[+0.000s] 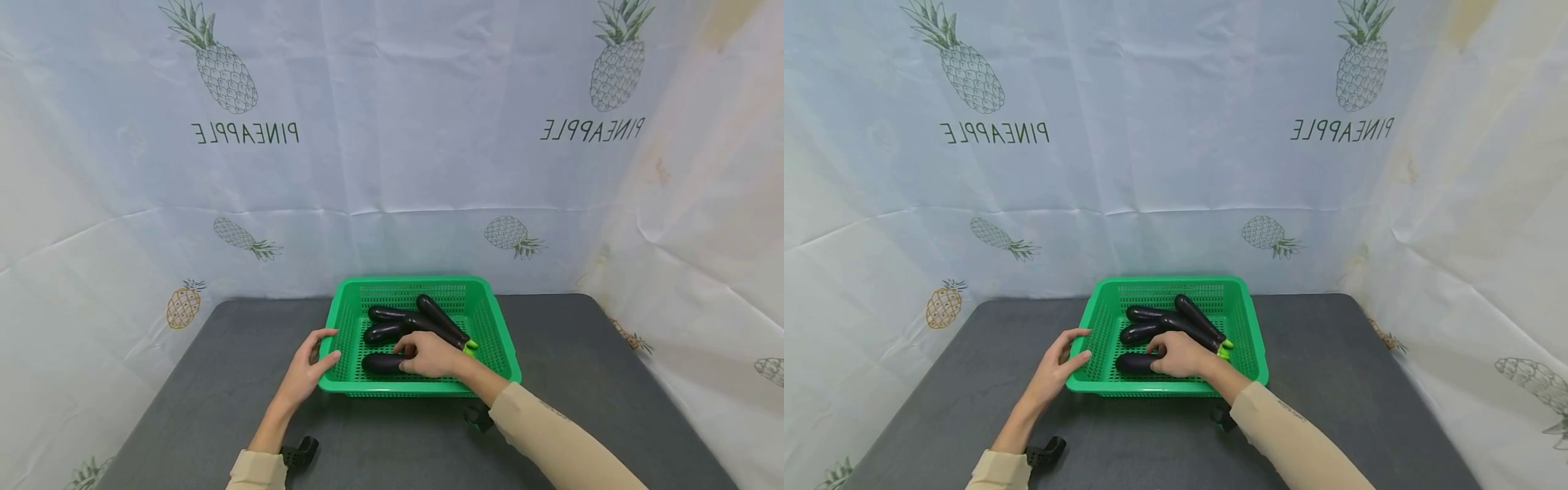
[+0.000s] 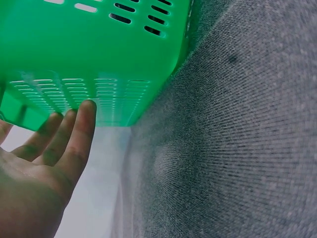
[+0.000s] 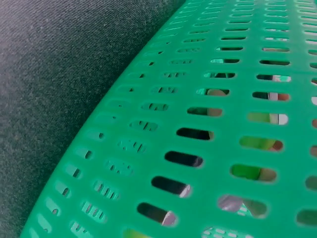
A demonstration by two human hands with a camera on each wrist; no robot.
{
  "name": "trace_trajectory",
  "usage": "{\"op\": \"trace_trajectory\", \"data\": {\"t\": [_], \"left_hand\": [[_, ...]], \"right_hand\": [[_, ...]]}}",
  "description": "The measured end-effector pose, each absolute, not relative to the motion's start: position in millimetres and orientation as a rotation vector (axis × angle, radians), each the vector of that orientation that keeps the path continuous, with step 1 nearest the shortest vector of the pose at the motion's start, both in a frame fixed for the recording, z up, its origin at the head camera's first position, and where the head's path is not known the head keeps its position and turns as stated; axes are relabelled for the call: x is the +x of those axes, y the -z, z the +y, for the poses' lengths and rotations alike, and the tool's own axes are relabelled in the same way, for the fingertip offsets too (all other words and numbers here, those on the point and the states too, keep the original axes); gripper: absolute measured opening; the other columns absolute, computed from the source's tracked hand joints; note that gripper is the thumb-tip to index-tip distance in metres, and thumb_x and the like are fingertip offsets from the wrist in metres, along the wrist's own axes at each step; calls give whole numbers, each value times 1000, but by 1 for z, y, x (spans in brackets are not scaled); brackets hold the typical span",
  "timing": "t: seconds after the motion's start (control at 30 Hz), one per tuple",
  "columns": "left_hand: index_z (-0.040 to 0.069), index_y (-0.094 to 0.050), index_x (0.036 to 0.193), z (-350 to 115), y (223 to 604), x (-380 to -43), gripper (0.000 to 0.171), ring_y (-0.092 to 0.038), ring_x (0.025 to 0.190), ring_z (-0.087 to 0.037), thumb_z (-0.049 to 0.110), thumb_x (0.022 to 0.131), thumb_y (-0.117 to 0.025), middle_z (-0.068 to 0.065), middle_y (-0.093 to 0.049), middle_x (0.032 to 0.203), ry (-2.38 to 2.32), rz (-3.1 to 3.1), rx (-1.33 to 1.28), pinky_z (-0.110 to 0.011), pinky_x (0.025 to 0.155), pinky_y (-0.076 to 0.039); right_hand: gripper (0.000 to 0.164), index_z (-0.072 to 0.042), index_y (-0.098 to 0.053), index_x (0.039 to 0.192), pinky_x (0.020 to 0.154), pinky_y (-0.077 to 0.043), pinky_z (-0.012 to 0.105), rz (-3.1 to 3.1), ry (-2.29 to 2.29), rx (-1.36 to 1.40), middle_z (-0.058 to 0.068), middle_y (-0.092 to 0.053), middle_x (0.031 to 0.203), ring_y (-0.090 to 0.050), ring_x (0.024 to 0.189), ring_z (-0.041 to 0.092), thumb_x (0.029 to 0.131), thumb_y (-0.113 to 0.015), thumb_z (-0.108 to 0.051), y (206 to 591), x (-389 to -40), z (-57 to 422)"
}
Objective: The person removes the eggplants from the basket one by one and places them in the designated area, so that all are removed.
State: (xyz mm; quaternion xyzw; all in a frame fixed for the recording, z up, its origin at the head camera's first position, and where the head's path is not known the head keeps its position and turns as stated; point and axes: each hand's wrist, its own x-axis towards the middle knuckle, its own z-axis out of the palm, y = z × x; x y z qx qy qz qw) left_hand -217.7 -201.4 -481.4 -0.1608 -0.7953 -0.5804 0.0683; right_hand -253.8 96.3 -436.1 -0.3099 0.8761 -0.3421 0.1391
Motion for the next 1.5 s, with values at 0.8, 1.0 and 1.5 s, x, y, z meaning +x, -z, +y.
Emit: {"op": "trace_trajectory", "data": {"t": [0.8, 1.0, 1.5], "left_hand": [[5, -49, 145, -203, 483, -218, 46, -41, 142, -40, 17, 103, -63, -18, -43, 152, 1747, -2396, -485, -63, 104, -41], [3, -47, 145, -203, 483, -220, 47, -39, 143, -42, 17, 103, -62, -20, -42, 152, 1759, -2395, -491, -65, 106, -38], [3, -47, 146, -203, 483, -219, 48, -31, 147, -43, 18, 103, -62, -21, -39, 155, 1783, -2394, -484, -69, 109, -32]], "right_hand": [[30, -10, -71, 122, 78, -54, 33, 2639, 1077, -976, -1, -65, 111, -62, 96, 16, 95, -73, -24, 399, -225, 120], [29, -10, -71, 122, 80, -53, 33, 2663, 1081, -976, -4, -63, 109, -60, 96, 15, 95, -73, -23, 388, -217, 130], [25, -15, -71, 119, 76, -53, 29, 2729, 1121, -960, -7, -63, 102, -59, 91, 12, 94, -75, -22, 367, -202, 164]]}}
